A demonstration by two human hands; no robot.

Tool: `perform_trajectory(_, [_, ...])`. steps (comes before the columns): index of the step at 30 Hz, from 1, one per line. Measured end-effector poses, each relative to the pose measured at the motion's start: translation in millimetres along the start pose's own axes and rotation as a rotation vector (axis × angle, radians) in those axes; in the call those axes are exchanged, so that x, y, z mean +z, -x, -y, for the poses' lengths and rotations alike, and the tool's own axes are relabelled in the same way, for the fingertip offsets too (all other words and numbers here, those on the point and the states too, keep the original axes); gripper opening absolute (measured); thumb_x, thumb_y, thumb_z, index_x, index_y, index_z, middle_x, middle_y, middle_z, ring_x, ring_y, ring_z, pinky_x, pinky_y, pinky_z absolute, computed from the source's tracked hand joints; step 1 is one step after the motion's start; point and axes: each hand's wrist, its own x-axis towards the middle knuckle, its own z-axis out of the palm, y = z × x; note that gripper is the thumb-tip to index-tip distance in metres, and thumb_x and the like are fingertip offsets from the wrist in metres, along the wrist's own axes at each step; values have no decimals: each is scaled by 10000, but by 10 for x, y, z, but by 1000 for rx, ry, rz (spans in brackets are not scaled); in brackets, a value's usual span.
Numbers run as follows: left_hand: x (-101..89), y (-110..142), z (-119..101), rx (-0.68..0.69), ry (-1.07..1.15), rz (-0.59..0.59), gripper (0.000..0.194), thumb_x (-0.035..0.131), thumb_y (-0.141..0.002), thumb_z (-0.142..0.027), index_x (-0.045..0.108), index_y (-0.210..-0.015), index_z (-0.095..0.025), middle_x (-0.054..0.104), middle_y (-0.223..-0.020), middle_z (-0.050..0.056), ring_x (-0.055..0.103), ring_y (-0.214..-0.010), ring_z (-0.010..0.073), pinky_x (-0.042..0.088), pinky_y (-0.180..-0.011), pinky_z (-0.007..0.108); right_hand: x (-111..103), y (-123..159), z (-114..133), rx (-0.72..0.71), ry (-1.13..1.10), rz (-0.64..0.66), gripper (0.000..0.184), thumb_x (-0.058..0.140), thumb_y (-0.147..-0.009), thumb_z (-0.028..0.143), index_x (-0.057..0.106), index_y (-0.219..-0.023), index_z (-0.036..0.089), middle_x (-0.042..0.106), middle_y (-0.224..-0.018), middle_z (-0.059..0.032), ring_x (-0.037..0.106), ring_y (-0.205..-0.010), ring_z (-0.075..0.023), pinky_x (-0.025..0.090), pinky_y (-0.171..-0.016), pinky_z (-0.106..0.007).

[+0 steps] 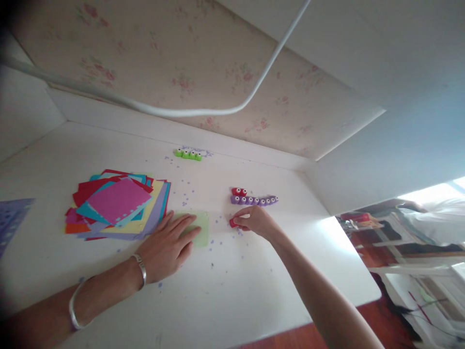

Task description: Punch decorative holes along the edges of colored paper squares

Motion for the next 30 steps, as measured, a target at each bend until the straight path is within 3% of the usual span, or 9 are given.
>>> perform_trajectory(6, [4, 9, 0, 7, -14, -2, 338, 439, -905, -286, 561, -1216, -239, 491, -1353, 89, 401, -1280, 257, 126, -1120, 536, 0, 132, 29, -36, 26, 49, 272, 643, -796, 404, 731, -992, 236, 745, -892, -53, 661, -685, -140, 556, -650, -260])
perform_trajectory(11, [-6, 21, 15, 29, -27, 13, 352, 440, -884, -203, 561, -1212, -233, 489, -1352, 87, 409, -1274, 239, 125, -1125, 517, 143, 190, 105, -188, 376, -169, 221, 590, -810, 395, 750, -895, 267, 737, -857, -44, 663, -710, -180, 508, -660, -299])
perform_trajectory(14, [-13, 26, 20, 42, -24, 17, 355, 455, -866, -161, 571, -1193, -236, 508, -1328, 82, 416, -1267, 236, 132, -1126, 514, 163, 217, 158, -230, 440, -190, 178, 613, -767, 334, 757, -848, 267, 733, -846, -39, 660, -731, -191, 481, -655, -295])
perform_trajectory(17, [-9, 21, 20, 18, -32, -18, 327, 455, -888, -189, 574, -1191, -224, 508, -1319, 93, 418, -1260, 246, 177, -1117, 508, 37, 239, 204, -187, 355, -176, 213, 615, -743, 319, 750, -901, 273, 725, -744, -15, 651, -668, -177, 456, -580, -270])
perform_trajectory(21, [19, 4, 26, -99, -74, -135, 355, 484, -906, -360, 562, -1202, -182, 477, -1335, 138, 376, -1279, 299, 250, -1077, 525, -296, 175, 255, -200, 287, -381, 309, 607, -728, 347, 731, -993, 245, 714, -716, -9, 607, -581, -149, 415, -502, -245])
perform_trajectory(24, [36, -5, 32, -108, -76, -135, 389, 512, -888, -398, 553, -1205, -176, 491, -1321, 141, 392, -1262, 304, 258, -1067, 528, -530, -3, 266, -168, 313, -471, 357, 587, -737, 353, 713, -1040, 211, 723, -748, -31, 605, -560, -147, 395, -448, -231])
perform_trajectory(27, [36, -10, 31, -111, -70, -107, 358, 490, -900, -387, 562, -1190, -188, 498, -1324, 124, 401, -1260, 293, 241, -1075, 528, -669, -268, 238, -165, 398, -444, 406, 588, -739, 314, 665, -1125, 215, 733, -931, -44, 671, -706, -164, 464, -513, -217])
perform_trajectory(30, [29, -14, 28, -119, -86, -84, 360, 488, -898, -385, 562, -1193, -192, 491, -1340, 123, 393, -1271, 297, 238, -1076, 529, -713, -519, 183, -168, 468, -395, 380, 620, -704, 254, 680, -1078, 226, 729, -1000, -32, 688, -804, -174, 511, -624, -230])
